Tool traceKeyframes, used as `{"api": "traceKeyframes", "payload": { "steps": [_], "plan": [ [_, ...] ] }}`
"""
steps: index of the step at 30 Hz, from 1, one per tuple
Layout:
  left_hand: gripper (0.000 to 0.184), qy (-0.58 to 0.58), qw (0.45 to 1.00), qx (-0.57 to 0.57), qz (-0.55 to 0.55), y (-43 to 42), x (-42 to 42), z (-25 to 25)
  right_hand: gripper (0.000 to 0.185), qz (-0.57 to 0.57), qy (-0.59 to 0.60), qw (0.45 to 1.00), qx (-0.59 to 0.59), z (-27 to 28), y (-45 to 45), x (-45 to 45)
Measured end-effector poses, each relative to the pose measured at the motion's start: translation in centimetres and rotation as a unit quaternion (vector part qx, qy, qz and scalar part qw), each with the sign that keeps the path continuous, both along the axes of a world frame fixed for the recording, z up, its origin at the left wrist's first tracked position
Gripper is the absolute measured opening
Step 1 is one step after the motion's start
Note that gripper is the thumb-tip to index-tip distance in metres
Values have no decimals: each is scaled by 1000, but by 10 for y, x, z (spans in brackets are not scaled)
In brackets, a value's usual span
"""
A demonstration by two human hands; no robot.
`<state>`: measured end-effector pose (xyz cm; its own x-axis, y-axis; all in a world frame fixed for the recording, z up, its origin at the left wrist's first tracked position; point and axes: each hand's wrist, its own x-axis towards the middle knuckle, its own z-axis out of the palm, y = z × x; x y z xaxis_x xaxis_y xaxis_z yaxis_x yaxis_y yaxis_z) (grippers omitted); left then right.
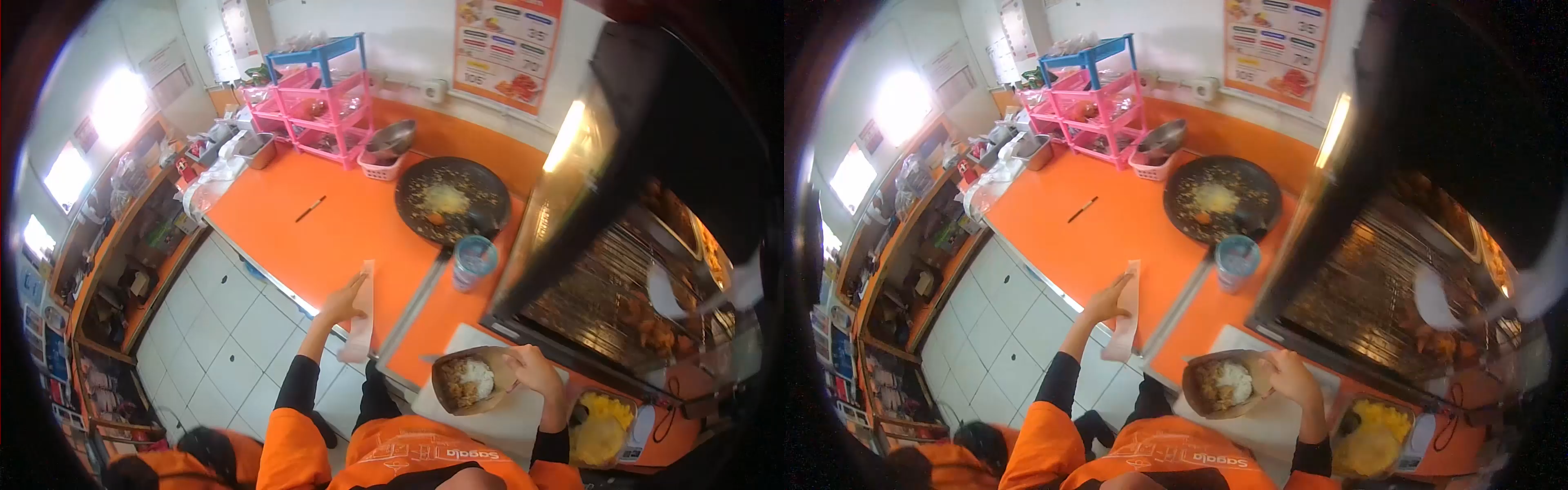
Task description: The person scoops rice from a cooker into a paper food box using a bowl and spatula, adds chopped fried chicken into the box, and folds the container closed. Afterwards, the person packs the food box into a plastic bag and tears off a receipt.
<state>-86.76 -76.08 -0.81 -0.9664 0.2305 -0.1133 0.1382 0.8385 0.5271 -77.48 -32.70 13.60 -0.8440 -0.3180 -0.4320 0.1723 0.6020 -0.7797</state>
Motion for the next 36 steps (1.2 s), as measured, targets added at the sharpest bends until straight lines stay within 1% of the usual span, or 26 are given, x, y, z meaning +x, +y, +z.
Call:
{"api": "traceKeyframes", "payload": {
  "steps": [1,2,3,4,5,6,7,8,9,11,12,13,14,16,17,19,22,25,28,30,31,34,36],
  "plan": [
    [104,22,999,-46,-4,-17,-17,-4,20,-29,-7,999,-23,0,-27,-17],
    [106,42,995,-91,-10,-35,-34,-8,20,-28,-10,999,-25,-8,-52,-36],
    [106,36,995,-92,-10,-50,-46,-6,19,-36,8,995,-89,-23,-76,-56],
    [106,55,993,-105,-7,-60,-51,2,18,-47,23,987,-152,-39,-98,-71],
    [107,74,990,-117,-4,-71,-59,3,18,-48,14,988,-150,-54,-120,-88],
    [107,68,991,-114,-3,-82,-69,-1,18,-78,-8,982,-171,-70,-141,-105],
    [110,77,987,-133,-38,-92,-76,-5,19,-107,-30,975,-191,-83,-161,-120],
    [114,84,982,-151,-75,-101,-79,-11,19,-107,-40,976,-188,-91,-180,-132],
    [114,74,983,-149,-75,-105,-78,-7,22,-121,-25,972,-200,-96,-200,-146],
    [122,34,983,-121,-132,-109,-76,2,26,-139,-14,967,-211,-104,-231,-167],
    [128,23,984,-118,-135,-110,-77,0,31,-154,-21,959,-236,-109,-244,-173],
    [128,20,983,-118,-138,-112,-78,0,39,-168,-24,950,-261,-113,-254,-178],
    [130,19,984,-120,-129,-111,-76,2,39,-171,-27,950,-260,-115,-264,-179],
    [131,23,985,-123,-117,-111,-75,3,44,-187,-65,945,-261,-118,-277,-183],
    [133,29,985,-122,-115,-112,-73,0,44,-186,-65,945,-261,-122,-279,-181],
    [134,40,986,-121,-109,-113,-74,-1,49,-202,-22,941,-271,-123,-281,-183],
    [136,20,986,-105,-125,-117,-74,-2,53,-226,-24,932,-282,-121,-287,-181],
    [136,43,981,-122,-141,-119,-82,-4,55,-236,-36,931,-277,-132,-290,-183],
    [135,60,974,-128,-177,-127,-96,-6,53,-270,-55,924,-263,-123,-297,-189],
    [135,70,961,-173,-204,-132,-113,-5,51,-279,-28,921,-270,-130,-301,-194],
    [135,78,958,-172,-217,-136,-127,-5,50,-275,-6,921,-275,-133,-303,-202],
    [134,51,954,-157,-249,-148,-160,-5,50,-308,-17,916,-258,-123,-316,-224],
    [134,12,954,-134,-269,-155,-186,-3,49,-314,-29,920,-234,-119,-323,-246]
  ]
}}
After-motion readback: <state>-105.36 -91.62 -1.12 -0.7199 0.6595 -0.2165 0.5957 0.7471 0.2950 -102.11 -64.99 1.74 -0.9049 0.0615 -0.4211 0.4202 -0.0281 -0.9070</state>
